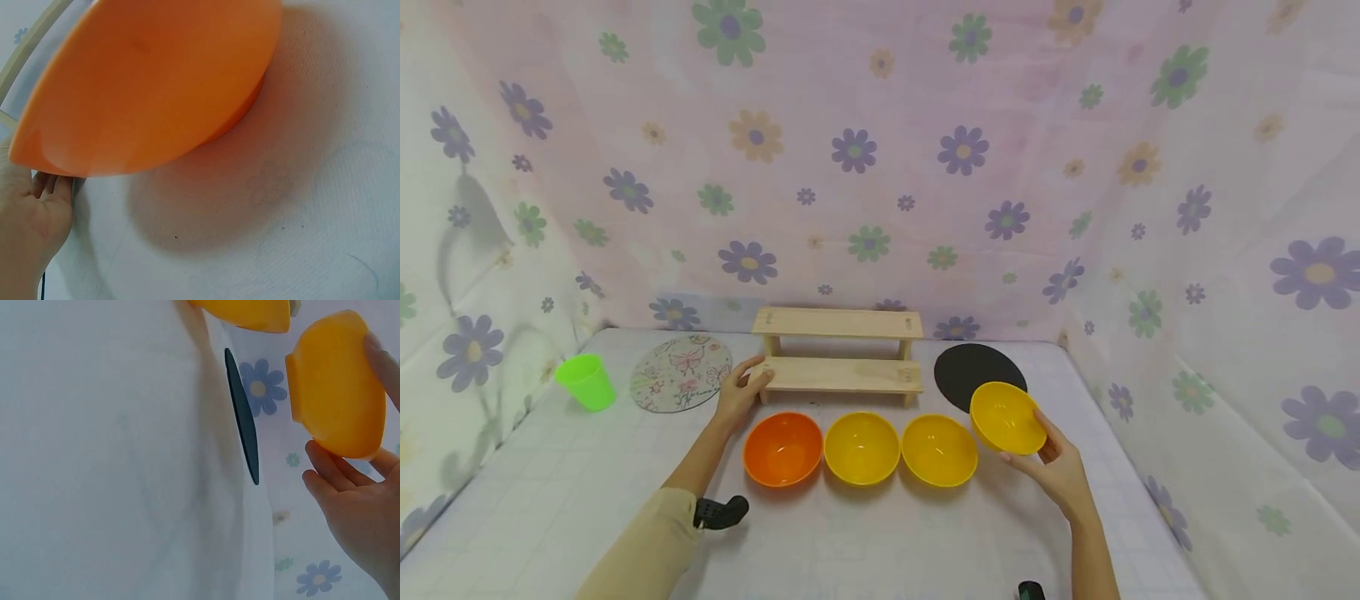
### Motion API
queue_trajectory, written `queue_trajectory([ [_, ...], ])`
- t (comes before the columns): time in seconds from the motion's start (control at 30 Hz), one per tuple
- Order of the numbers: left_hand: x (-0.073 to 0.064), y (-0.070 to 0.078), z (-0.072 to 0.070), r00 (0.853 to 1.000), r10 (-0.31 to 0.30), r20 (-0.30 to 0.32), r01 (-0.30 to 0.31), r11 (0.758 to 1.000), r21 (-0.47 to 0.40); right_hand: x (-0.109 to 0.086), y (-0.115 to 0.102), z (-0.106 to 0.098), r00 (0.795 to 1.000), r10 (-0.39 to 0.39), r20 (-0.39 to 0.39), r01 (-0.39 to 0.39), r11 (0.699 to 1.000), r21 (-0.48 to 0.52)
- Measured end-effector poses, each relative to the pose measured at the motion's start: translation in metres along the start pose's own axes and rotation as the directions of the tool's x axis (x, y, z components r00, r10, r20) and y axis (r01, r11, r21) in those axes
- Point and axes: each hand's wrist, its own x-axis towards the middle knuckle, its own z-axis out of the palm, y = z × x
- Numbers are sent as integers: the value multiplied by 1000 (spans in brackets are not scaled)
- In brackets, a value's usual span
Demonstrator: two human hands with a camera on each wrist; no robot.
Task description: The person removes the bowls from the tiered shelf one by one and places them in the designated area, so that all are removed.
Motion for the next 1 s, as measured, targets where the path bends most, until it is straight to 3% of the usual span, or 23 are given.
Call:
queue_trajectory([
  [0.43,-2,1,0,1000,4,11,-4,1000,-9,-12,15,-1,994,103,18,-102,993,-63],
  [0.8,0,0,0,1000,3,-2,-3,1000,-3,-17,23,0,998,65,19,-64,997,-36],
  [1.0,-1,-1,1,1000,8,-9,-8,1000,-7,-21,26,-1,992,123,39,-119,988,-95],
])
